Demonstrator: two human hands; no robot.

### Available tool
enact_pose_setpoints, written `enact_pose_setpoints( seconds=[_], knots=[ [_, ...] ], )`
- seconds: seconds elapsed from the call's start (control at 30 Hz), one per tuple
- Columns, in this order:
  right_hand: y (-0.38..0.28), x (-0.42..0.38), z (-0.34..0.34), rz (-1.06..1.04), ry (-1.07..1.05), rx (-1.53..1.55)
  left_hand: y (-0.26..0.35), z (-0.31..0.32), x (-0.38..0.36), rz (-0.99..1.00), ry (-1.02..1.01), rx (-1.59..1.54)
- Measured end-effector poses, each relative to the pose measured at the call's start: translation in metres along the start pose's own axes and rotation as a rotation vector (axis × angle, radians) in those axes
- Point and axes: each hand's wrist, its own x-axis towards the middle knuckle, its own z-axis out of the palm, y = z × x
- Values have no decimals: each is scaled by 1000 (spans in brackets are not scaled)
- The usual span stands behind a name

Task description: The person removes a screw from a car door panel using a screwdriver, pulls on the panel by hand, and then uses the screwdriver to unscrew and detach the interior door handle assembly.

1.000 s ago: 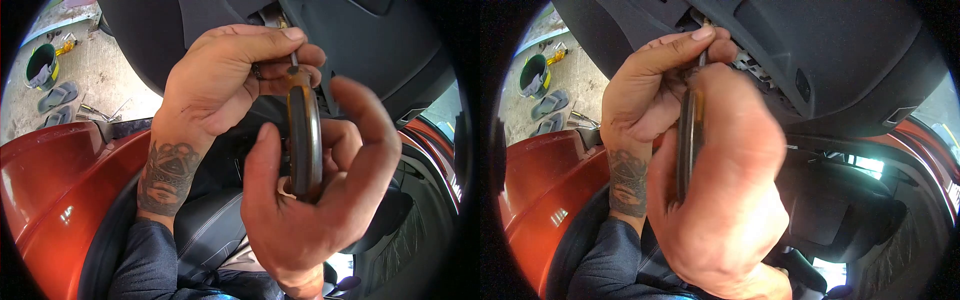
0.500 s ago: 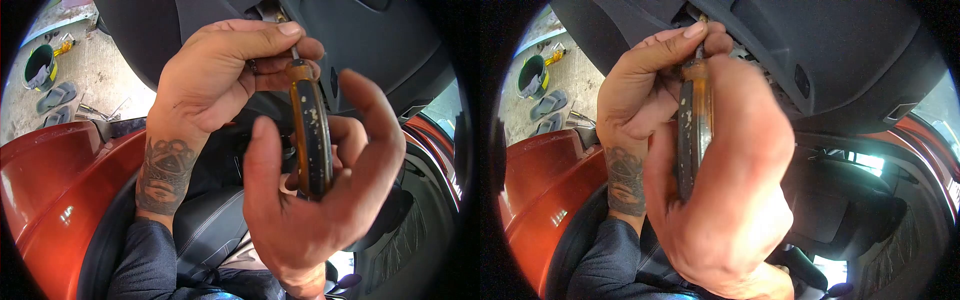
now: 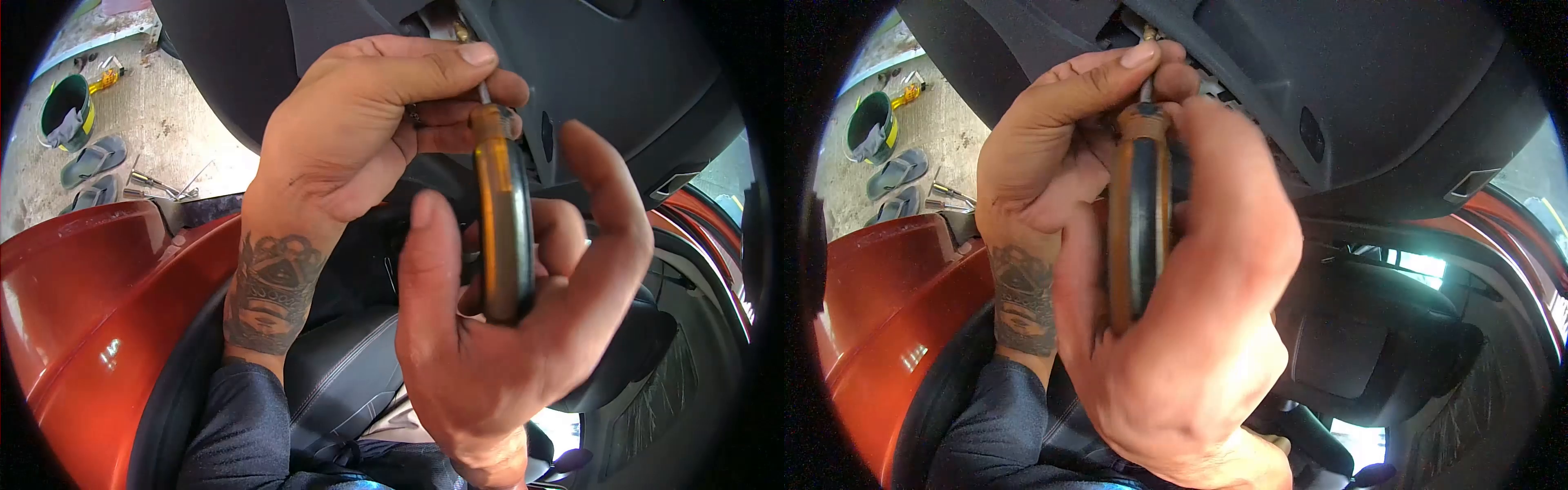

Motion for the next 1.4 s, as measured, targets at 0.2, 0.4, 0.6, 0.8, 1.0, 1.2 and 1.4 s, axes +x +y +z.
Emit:
enact_pose_setpoints(
  seconds=[0.2, 0.4, 0.6, 0.8, 1.0, 1.2, 1.4],
  knots=[
    [34, 0, 18, -567, 410, 43, 3, 3, -3, 22, 39, 173],
    [25, -1, 14, -417, 391, 242, 7, 10, -8, -31, 104, 90],
    [14, -7, 9, -333, 279, 344, 9, 7, -8, -46, 37, 104],
    [24, -1, 11, -479, 366, 12, 5, 9, -6, -8, 77, 159],
    [8, -7, 5, -347, 256, 243, 3, 9, -2, -6, 69, 49],
    [36, 7, 16, -596, 417, 78, 2, 13, -2, -11, 90, 95],
    [5, -2, 6, -192, 279, 278, 3, 11, -3, 1, 88, 120]
  ],
)
